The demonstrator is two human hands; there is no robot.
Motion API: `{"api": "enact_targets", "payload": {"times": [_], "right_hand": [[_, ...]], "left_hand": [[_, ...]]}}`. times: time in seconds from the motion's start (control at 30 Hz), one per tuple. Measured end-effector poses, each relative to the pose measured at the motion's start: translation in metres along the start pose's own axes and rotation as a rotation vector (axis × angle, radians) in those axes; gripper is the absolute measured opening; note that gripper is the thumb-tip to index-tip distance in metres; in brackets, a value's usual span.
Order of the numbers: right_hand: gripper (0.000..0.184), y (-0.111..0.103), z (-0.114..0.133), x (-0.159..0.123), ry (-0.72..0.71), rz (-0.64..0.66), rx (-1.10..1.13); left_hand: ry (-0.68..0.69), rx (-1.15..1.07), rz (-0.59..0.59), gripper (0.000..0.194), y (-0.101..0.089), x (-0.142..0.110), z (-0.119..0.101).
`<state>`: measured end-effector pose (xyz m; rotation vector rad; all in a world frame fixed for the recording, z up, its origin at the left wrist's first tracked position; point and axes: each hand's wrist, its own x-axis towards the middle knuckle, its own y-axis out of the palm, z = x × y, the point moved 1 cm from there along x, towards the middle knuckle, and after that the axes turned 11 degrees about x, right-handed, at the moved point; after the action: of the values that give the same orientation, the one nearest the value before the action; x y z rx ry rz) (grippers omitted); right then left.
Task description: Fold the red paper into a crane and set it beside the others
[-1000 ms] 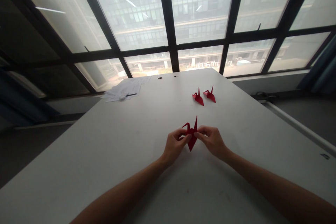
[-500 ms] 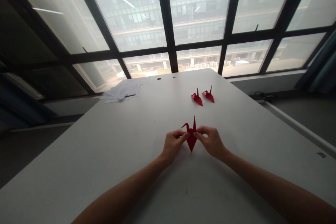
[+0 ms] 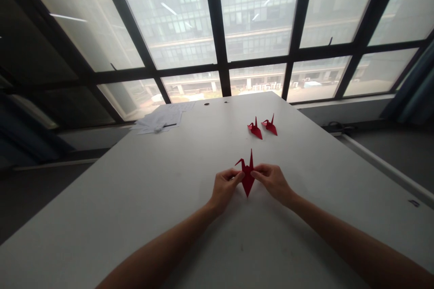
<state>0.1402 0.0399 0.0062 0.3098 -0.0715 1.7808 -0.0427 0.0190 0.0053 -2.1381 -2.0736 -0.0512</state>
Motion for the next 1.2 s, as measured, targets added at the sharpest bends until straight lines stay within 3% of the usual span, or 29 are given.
{"api": "enact_targets", "payload": {"times": [0.13, 0.27, 0.33, 0.4, 0.47, 0.67, 0.97, 1.07, 1.2], "right_hand": [[0.034, -0.007, 0.013, 0.009, -0.121, 0.002, -0.073], [0.021, -0.01, 0.025, 0.016, -0.19, 0.019, -0.171], [0.024, -0.011, 0.026, 0.017, -0.191, 0.003, -0.152], [0.024, -0.014, 0.027, 0.018, -0.209, -0.031, -0.117], [0.023, -0.017, 0.029, 0.018, -0.239, -0.059, -0.11], [0.017, -0.02, 0.035, 0.015, -0.202, 0.093, -0.238], [0.019, -0.018, 0.035, 0.013, -0.173, 0.191, -0.257], [0.019, -0.039, 0.044, 0.026, -0.2, 0.159, -0.318], [0.023, -0.101, 0.056, 0.06, -0.24, 0.081, -0.455]], "left_hand": [[0.002, 0.035, -0.012, 0.031, 0.001, 0.0, -0.001], [0.085, 0.102, 0.07, 0.033, 0.004, -0.002, -0.006], [0.1, 0.119, 0.017, 0.036, 0.004, -0.002, -0.007], [0.053, 0.136, -0.087, 0.035, 0.002, -0.001, -0.005], [-0.001, 0.152, -0.114, 0.035, 0.001, 0.0, -0.002], [0.097, 0.161, 0.083, 0.071, 0.004, -0.004, -0.003], [0.168, 0.248, 0.094, 0.077, 0.005, -0.006, -0.002], [0.193, 0.322, 0.04, 0.078, 0.005, -0.007, 0.001], [0.175, 0.363, -0.038, 0.063, 0.006, -0.007, 0.006]]}}
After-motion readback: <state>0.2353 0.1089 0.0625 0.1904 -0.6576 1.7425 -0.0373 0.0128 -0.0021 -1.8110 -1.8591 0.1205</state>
